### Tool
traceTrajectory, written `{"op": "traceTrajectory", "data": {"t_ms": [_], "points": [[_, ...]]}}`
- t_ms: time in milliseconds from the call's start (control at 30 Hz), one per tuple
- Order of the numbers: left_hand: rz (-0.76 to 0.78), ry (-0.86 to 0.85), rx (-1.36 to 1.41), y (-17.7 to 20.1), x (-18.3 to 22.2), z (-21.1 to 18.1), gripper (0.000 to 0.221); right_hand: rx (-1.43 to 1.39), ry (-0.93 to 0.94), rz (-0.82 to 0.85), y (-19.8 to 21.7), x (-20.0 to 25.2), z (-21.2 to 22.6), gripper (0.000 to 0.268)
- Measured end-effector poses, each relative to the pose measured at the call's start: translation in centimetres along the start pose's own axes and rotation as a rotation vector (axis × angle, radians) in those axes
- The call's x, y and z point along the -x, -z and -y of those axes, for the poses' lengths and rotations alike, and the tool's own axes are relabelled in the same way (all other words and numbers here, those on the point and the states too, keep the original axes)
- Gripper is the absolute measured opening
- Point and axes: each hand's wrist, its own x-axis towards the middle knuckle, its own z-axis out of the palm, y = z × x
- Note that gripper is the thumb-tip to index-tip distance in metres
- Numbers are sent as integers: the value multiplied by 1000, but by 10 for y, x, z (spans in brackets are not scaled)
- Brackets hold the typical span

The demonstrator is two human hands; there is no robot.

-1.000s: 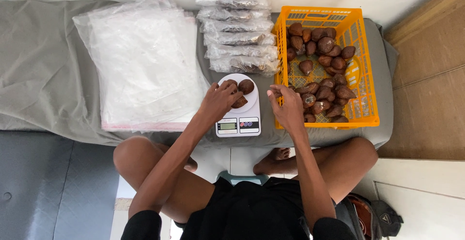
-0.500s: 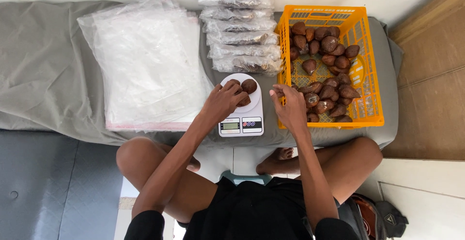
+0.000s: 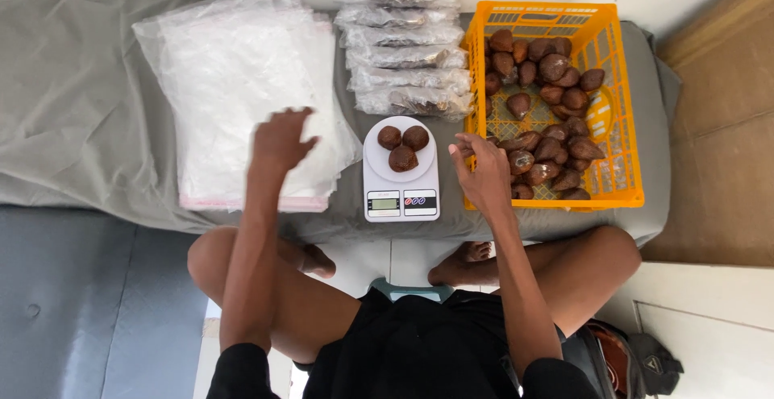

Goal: Weighing salak fruits on a digital scale and placing them into plastic bags for packaging.

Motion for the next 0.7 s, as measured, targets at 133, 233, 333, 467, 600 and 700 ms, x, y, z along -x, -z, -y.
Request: {"op": "traceTrajectory", "data": {"t_ms": [133, 233, 333, 467, 600, 700], "points": [[88, 164, -101, -13, 13, 53, 60, -25, 21, 13, 2, 0, 1, 21], [184, 168, -146, -2, 27, 56, 63, -41, 8, 12, 4, 0, 4, 21], [129, 98, -219, 4, 40, 47, 61, -46, 6, 26, 5, 2, 5, 22], [109, 32, -184, -4, 42, 49, 55, -18, 29, 39, 2, 3, 2, 24], [29, 6, -210, -49, 12, 73, 48, -57, 36, 15, 2, 4, 1, 22], [5, 21, -248, -58, 5, 72, 42, -48, 40, 19, -4, 5, -12, 22]]}}
